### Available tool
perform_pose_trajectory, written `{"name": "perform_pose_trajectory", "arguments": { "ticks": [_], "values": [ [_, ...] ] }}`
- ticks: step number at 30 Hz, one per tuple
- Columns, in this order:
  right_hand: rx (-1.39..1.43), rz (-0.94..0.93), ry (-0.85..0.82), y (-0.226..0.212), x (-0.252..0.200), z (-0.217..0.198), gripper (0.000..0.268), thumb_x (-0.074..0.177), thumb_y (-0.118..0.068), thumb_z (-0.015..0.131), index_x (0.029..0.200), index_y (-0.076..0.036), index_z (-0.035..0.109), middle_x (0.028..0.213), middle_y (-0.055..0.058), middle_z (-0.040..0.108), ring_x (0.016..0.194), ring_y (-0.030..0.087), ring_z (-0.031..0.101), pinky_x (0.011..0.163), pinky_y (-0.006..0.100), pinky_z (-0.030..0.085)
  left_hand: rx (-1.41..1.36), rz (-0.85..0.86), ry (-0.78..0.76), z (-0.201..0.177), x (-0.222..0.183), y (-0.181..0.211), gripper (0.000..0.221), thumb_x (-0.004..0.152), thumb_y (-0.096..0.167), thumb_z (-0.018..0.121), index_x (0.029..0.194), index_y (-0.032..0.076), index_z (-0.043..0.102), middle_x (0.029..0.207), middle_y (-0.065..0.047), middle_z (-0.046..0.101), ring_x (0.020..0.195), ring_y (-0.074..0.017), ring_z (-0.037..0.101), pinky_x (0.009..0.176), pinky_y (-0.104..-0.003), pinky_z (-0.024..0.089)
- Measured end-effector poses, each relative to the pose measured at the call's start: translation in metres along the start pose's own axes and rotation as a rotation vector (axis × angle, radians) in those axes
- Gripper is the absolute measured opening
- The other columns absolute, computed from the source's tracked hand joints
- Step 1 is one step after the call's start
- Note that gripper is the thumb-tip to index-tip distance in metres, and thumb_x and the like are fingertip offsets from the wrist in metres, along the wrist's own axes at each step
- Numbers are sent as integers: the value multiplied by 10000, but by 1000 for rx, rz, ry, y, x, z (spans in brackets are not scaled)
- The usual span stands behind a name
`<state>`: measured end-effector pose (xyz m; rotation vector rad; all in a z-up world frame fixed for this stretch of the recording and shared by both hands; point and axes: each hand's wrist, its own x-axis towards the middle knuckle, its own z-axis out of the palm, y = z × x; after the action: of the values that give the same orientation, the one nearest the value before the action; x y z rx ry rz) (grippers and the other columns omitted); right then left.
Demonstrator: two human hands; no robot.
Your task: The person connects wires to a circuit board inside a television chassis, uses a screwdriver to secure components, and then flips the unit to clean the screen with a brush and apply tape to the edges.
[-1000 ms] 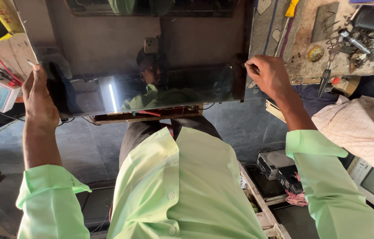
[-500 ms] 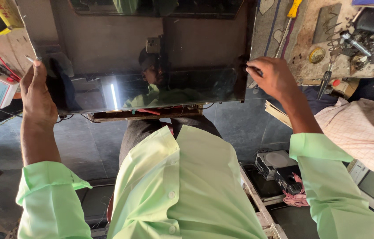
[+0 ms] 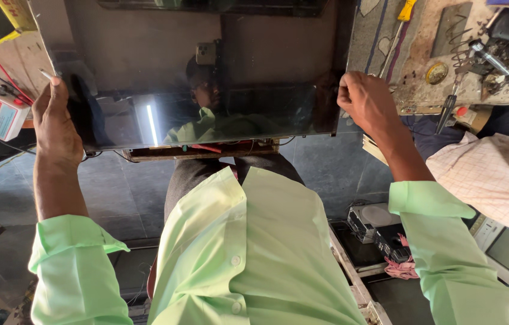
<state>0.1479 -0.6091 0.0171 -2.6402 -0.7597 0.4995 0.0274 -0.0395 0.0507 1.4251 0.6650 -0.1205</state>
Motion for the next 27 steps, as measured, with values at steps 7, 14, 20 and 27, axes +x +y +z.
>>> {"name": "perform_pose_trajectory", "arguments": {
  "ticks": [7, 14, 20, 27],
  "values": [
    [164, -37, 32, 11, -1, 9, 254, 881, 18, 740, 1035, 19, 537, 853, 168, 644, 742, 314, 673, 666, 415, 544, -38, -6, -32, 4, -2, 5, 526, 1126, 420, 606, 1402, -27, 592, 1291, -35, 655, 1215, -128, 594, 1116, -298, 456],
    [335, 81, -2, 23, -5, 14, 178, 962, -7, 705, 1053, 20, 555, 822, 151, 652, 715, 251, 671, 656, 377, 529, 101, 5, 56, -24, 6, -31, 395, 1136, 355, 621, 1229, -28, 598, 1061, 7, 556, 998, -99, 475, 916, -245, 407],
    [675, 197, -11, 28, -13, 7, 94, 1049, -43, 654, 1102, 24, 613, 940, 93, 700, 847, 128, 688, 721, 286, 547, 290, 66, 185, -25, 10, -42, 304, 1171, 278, 651, 1208, -2, 540, 1003, -1, 467, 921, -126, 408, 804, -287, 386],
    [444, 33, 106, 11, -16, -4, 212, 978, -58, 764, 1156, 21, 682, 1057, 153, 724, 950, 230, 730, 813, 346, 573, 978, 610, 222, 82, -16, 11, 401, 1113, 87, 683, 1463, 44, 493, 1446, -166, 474, 1353, -306, 517, 1146, -438, 488]
  ]
}}
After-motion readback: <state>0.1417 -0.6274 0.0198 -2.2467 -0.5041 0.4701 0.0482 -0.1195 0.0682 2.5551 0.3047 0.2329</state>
